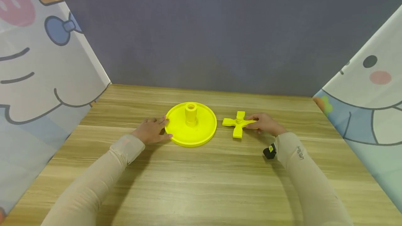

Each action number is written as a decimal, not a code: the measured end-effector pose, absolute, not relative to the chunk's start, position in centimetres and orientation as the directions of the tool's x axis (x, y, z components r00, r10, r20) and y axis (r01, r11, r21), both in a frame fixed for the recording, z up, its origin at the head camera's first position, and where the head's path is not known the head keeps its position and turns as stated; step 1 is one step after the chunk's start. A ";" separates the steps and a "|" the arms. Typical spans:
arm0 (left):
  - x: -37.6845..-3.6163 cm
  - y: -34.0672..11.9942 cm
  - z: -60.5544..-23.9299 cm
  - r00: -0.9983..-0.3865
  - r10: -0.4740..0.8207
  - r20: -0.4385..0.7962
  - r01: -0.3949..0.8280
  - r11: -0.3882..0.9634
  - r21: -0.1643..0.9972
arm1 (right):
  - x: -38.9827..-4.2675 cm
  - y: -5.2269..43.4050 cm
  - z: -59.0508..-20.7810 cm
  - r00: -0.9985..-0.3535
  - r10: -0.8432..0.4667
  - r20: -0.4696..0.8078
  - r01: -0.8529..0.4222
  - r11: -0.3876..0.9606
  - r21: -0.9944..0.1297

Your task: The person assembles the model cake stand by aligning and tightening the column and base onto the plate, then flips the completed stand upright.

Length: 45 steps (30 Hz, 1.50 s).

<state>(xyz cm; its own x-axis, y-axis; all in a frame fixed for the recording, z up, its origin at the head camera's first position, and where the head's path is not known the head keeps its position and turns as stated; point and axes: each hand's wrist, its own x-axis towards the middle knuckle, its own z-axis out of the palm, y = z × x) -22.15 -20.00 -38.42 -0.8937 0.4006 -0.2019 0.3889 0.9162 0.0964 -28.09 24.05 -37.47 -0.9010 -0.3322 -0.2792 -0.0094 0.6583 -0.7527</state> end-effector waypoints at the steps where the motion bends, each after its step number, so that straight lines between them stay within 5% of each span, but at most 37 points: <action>1: -22.2 -20.0 -38.5 -0.893 0.400 -0.205 0.387 0.917 0.099 | -28.1 24.1 -37.5 -0.894 -0.330 -0.302 0.038 0.616 -0.787; 13: -22.2 -20.3 -38.4 -0.895 0.394 -0.208 0.375 0.919 0.124 | -27.5 23.6 -37.7 -0.885 -0.328 -0.330 0.267 0.223 -0.938; 28: -22.2 -20.4 -38.8 -0.900 0.391 -0.194 0.372 0.919 0.126 | -27.4 20.8 -38.7 -0.937 -0.237 -0.256 0.287 -0.107 -0.952; 40: -22.0 -20.2 -38.1 -0.892 0.406 -0.197 0.385 0.913 0.137 | -27.7 18.0 -37.5 -0.990 -0.022 -0.142 0.144 -0.197 -0.970; 45: -22.1 -20.0 -38.0 -0.888 0.410 -0.210 0.388 0.911 0.138 | -27.7 16.6 -37.3 -0.989 0.099 -0.113 0.105 -0.089 -0.991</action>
